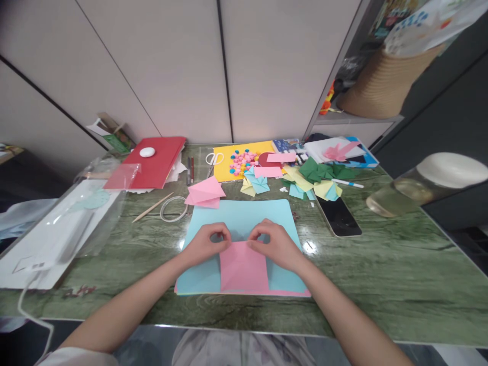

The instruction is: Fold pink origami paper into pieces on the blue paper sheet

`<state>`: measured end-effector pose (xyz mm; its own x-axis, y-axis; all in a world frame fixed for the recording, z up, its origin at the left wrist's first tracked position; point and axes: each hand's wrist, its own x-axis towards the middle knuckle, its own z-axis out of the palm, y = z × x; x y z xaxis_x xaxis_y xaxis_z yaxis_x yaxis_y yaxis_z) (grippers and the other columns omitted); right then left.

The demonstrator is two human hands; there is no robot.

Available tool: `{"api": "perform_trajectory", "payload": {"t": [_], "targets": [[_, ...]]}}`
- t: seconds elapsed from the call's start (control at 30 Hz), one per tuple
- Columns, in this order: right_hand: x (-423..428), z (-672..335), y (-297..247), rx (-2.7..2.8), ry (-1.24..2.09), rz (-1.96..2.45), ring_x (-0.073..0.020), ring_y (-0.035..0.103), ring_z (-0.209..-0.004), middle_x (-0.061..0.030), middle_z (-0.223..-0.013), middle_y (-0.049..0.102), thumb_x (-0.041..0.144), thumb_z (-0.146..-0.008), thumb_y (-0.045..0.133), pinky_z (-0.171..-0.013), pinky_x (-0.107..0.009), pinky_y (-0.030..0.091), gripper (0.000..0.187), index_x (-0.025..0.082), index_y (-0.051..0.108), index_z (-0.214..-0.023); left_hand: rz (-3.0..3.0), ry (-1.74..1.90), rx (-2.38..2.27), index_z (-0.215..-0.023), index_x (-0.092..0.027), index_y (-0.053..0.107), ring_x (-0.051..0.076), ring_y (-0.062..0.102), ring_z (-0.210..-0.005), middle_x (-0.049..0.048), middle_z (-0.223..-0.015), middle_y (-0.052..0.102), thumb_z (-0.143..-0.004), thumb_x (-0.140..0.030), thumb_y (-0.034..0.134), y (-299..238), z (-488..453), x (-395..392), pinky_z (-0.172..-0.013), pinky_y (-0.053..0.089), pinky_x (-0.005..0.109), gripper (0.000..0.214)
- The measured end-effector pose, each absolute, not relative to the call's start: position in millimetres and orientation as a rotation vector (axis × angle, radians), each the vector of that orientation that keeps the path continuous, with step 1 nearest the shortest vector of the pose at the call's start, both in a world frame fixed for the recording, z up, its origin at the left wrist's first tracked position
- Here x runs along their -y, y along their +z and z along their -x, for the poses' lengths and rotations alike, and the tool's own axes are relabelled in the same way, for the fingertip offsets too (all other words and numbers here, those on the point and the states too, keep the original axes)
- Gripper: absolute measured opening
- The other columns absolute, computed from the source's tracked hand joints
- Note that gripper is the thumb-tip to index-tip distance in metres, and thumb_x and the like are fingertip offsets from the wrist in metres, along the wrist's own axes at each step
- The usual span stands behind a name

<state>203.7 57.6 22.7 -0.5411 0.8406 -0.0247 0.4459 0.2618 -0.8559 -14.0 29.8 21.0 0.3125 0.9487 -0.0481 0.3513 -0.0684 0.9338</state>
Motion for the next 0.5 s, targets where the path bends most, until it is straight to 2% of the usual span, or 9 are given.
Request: {"api": "perform_trajectory", "payload": {"t": [0.2,0.27,0.4,0.43,0.5], "targets": [[-72,-224,26,2.006,1.156,1.239,-0.0175,0.055,-0.075,-0.0011,-0.074,0.060,0.031,-0.076,0.060,-0.072,-0.031,0.041,0.013,0.021,0.062,-0.068,-1.586,0.835,-1.302,-0.061,-0.016,0.058,0.012,0.052,-0.065,-0.0022,-0.063,0.058,-0.061,-0.011,0.054,15,32,-45,-0.065,0.038,0.023,0.007],[-77,-229,25,1.992,1.132,1.244,-0.0174,0.054,-0.073,-0.0010,-0.073,0.061,0.032,-0.076,0.059,-0.071,-0.031,0.040,0.015,0.020,0.062,-0.067,-1.556,0.854,-1.334,-0.062,-0.016,0.058,0.012,0.051,-0.064,-0.0018,-0.062,0.057,-0.064,-0.015,0.055,13,36,-50,-0.064,0.038,0.023,0.004],[-75,-224,20,1.991,1.194,1.227,-0.0174,0.055,-0.073,-0.0009,-0.073,0.061,0.032,-0.075,0.060,-0.070,-0.031,0.040,0.015,0.020,0.062,-0.068,-1.491,0.851,-1.280,-0.081,-0.015,0.061,0.014,0.058,-0.072,0.0024,-0.074,0.063,-0.078,-0.032,0.053,14,30,-47,-0.066,0.044,0.024,0.020],[-72,-219,18,1.994,1.212,1.218,-0.0175,0.055,-0.073,-0.0008,-0.073,0.061,0.031,-0.075,0.060,-0.070,-0.031,0.040,0.014,0.020,0.062,-0.068,-1.485,0.840,-1.254,-0.088,-0.015,0.062,0.015,0.059,-0.075,0.0032,-0.080,0.065,-0.078,-0.035,0.054,13,26,-43,-0.067,0.045,0.024,0.024],[-66,-211,17,2.018,1.214,1.199,-0.0176,0.054,-0.075,-0.0004,-0.072,0.061,0.027,-0.076,0.058,-0.071,-0.031,0.040,0.010,0.020,0.060,-0.068,-1.493,0.811,-1.224,-0.088,-0.015,0.063,0.015,0.060,-0.075,0.0032,-0.081,0.066,-0.071,-0.035,0.064,12,16,-35,-0.066,0.045,0.023,0.026]]}}
